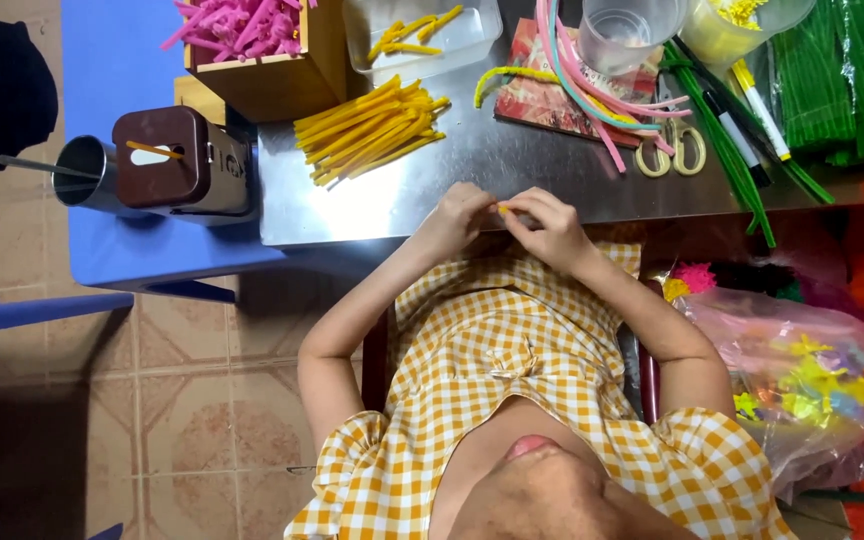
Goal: The person is picking up small yellow pipe cleaner segments and manipulating them with their fingers to bend or shape them.
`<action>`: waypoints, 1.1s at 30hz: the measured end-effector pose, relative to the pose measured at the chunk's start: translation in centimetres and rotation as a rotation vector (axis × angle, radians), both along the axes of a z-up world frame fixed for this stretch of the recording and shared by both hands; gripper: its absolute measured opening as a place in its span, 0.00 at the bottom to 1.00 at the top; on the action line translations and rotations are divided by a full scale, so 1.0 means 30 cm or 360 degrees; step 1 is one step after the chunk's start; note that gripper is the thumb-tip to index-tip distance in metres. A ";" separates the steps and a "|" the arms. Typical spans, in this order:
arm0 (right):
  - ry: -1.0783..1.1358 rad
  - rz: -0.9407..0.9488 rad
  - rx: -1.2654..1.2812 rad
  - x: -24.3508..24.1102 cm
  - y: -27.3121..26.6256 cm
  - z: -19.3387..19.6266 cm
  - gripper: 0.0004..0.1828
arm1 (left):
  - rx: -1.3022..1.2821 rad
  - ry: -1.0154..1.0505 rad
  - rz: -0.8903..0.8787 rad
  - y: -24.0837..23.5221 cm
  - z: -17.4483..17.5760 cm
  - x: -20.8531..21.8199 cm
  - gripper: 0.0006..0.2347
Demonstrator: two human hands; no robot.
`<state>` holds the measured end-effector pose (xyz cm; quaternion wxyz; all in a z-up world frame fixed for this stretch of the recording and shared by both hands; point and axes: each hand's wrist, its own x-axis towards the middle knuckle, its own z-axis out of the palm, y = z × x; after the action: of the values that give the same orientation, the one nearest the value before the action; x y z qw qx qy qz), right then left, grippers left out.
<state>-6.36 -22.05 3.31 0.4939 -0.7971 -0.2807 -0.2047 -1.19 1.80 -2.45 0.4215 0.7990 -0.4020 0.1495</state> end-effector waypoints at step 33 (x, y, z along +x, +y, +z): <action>0.2099 0.0102 0.1099 -0.196 -0.063 -0.058 0.14 | -0.0400 -0.0389 -0.0169 -0.003 -0.017 -0.146 0.13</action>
<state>-12.24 -23.94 1.57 0.7879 -0.5454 0.1313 0.2540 -5.56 1.70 -2.95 0.4733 0.6935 -0.4701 0.2721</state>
